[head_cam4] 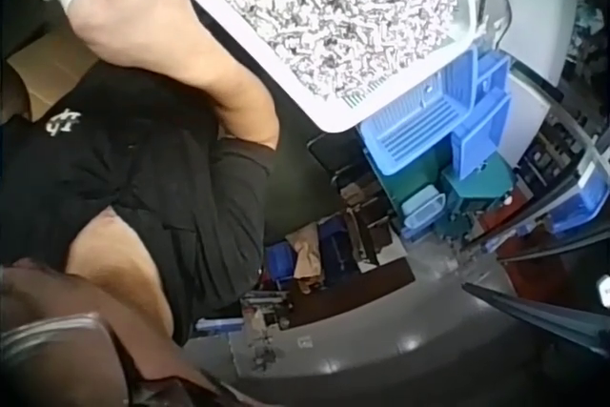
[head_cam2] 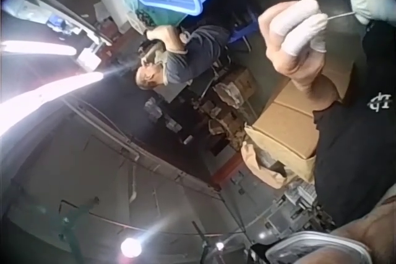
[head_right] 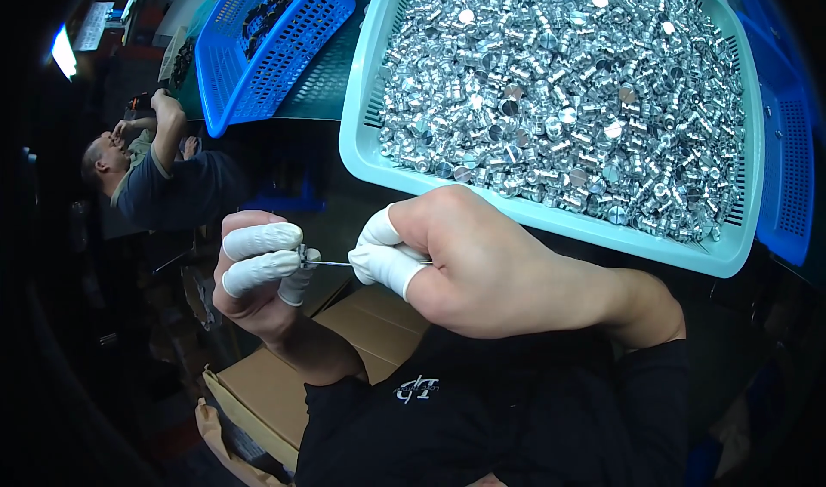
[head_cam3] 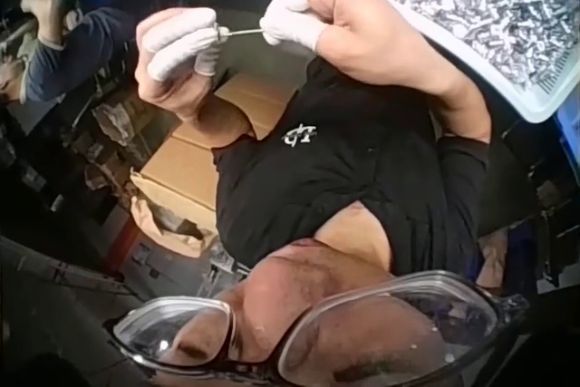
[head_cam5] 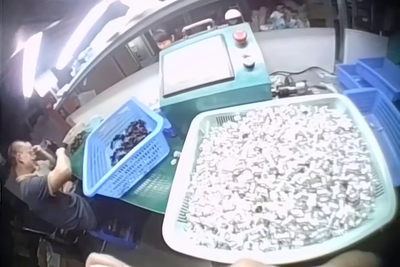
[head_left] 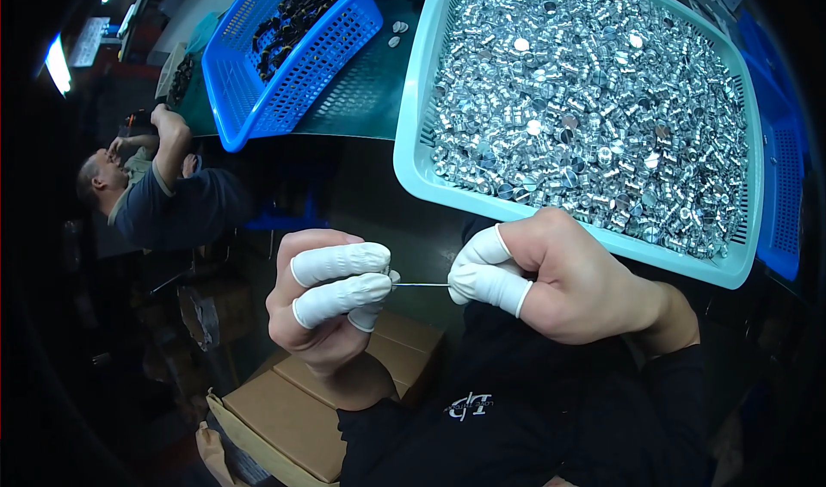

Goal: Inspecting and sorting small metal components using a thin probe at a factory workstation.

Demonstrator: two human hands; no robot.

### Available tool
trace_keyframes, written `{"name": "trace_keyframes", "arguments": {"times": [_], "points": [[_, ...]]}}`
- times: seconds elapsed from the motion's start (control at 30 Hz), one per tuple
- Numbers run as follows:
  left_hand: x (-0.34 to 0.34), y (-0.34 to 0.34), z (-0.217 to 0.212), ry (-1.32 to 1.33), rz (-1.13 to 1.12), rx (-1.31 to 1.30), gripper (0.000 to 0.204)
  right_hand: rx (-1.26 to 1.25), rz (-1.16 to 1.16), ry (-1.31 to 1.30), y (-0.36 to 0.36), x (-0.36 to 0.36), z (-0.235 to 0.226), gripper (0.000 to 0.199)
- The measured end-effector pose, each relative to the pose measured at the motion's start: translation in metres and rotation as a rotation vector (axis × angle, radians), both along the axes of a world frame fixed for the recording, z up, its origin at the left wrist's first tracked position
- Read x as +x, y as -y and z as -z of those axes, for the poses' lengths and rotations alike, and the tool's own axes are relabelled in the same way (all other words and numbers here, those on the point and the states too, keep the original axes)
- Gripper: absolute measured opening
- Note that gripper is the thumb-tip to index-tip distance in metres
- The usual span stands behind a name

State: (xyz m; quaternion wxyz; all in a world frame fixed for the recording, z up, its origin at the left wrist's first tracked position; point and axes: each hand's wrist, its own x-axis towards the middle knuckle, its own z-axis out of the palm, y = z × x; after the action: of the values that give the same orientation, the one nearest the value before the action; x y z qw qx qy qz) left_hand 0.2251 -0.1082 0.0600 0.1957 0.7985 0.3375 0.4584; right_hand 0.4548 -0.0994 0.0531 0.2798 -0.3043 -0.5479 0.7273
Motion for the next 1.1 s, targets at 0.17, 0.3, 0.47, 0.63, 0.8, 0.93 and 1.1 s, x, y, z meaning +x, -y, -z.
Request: {"name": "trace_keyframes", "arguments": {"times": [0.17, 0.3, 0.47, 0.63, 0.8, 0.93, 1.1], "points": [[-0.013, -0.002, 0.001, -0.016, -0.004, -0.134, 0.030, 0.374, 0.127, 0.043, 0.007, -0.003, 0.012, 0.009], [-0.019, 0.001, 0.006, 0.161, 0.154, -0.406, 0.034, 1.139, 0.299, 0.152, 0.011, -0.006, 0.022, 0.018], [-0.019, 0.005, 0.005, 0.420, 0.169, -0.846, 0.032, 1.499, 0.397, 0.297, 0.017, -0.007, 0.019, 0.039], [-0.015, 0.009, 0.009, 0.540, 0.179, -0.994, 0.032, 1.609, 0.567, 0.396, 0.016, -0.010, 0.018, 0.048], [-0.007, 0.007, 0.010, 0.519, 0.155, -0.830, 0.032, 1.467, 0.558, 0.381, 0.018, -0.012, 0.026, 0.033], [-0.004, 0.001, 0.011, 0.227, 0.144, -0.408, 0.029, 0.982, 0.373, 0.250, 0.020, -0.007, 0.025, 0.013], [0.001, 0.000, 0.005, 0.003, 0.100, -0.139, 0.024, 0.190, 0.049, 0.030, 0.013, 0.004, 0.019, 0.007]]}}
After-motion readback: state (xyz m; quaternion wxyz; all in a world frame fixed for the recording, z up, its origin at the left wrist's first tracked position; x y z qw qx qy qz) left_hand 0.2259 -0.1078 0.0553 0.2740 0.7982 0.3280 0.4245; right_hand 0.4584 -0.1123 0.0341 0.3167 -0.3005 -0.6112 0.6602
